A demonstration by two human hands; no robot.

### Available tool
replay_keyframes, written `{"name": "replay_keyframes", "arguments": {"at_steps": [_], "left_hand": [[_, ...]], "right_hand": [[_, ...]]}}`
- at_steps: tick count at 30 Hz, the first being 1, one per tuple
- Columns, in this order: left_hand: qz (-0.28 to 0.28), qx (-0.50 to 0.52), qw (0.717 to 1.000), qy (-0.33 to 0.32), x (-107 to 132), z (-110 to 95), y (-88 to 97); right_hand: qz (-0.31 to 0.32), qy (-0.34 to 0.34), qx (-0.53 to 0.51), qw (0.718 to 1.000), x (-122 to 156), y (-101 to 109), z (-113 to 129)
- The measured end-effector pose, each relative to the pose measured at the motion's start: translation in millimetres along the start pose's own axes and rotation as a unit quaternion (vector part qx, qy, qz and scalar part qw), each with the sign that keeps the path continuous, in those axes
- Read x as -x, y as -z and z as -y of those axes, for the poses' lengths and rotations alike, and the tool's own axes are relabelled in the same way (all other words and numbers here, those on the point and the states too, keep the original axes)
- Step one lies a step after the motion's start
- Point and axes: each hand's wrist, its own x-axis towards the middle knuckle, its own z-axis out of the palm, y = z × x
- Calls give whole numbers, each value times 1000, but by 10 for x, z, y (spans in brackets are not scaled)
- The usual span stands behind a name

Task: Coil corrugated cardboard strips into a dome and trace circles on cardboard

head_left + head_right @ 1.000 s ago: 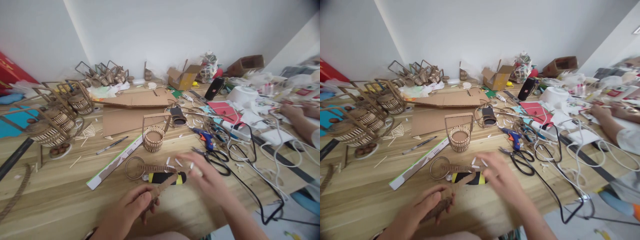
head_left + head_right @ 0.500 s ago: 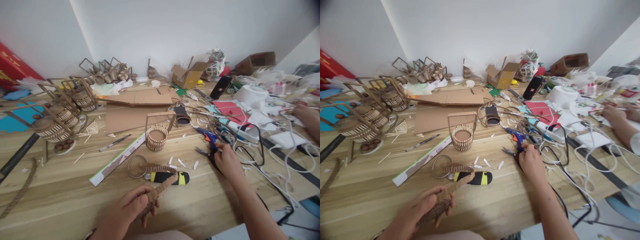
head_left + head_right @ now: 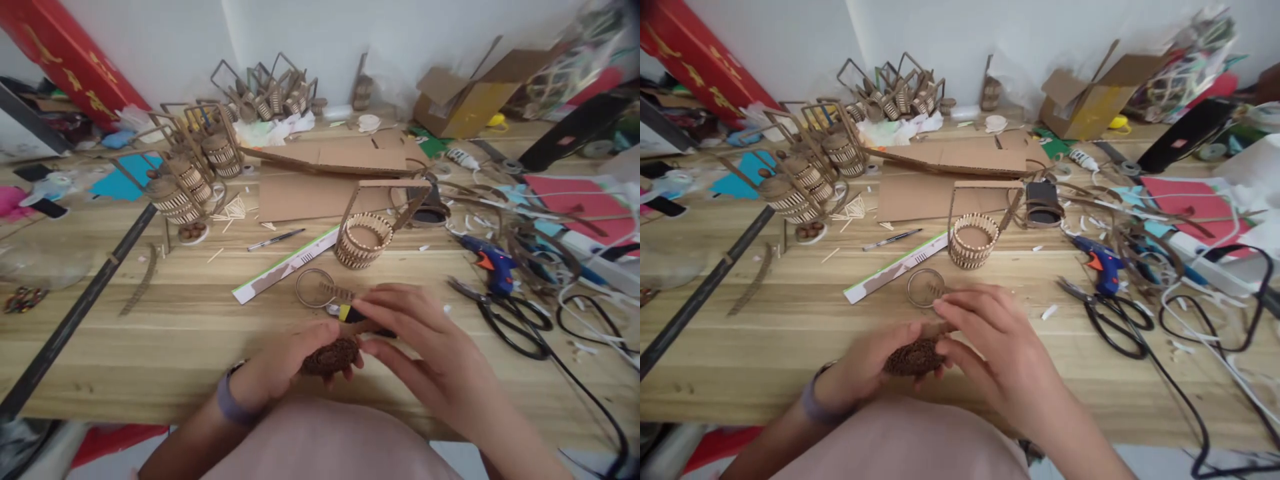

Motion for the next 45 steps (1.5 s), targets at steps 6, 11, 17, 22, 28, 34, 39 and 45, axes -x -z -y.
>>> {"name": "replay_keyframes", "arguments": {"at_steps": [6, 11, 17, 22, 28, 34, 39, 45], "left_hand": [[13, -31, 999, -24, 70, -44, 6], [28, -76, 996, -48, 109, -73, 22], [-11, -195, 975, -101, 163, -152, 12], [-5, -229, 962, -147, 166, -142, 20], [54, -268, 938, -214, 228, -141, 123], [-53, -412, 854, -314, 353, -178, 118], [-85, -457, 817, -342, 376, -186, 75], [-101, -543, 751, -362, 397, -220, 35]], "right_hand": [[55, 5, -53, 997, -82, -120, 44], [51, -14, -62, 997, -63, -76, 87], [51, -8, -71, 996, 17, -105, 150], [39, 16, -54, 998, 92, -149, 188], [14, 47, -23, 999, 72, -28, 142], [15, 33, -29, 999, 62, 24, 96], [10, 27, -32, 999, 51, 17, 131], [3, 45, 12, 999, 57, 77, 204]]}}
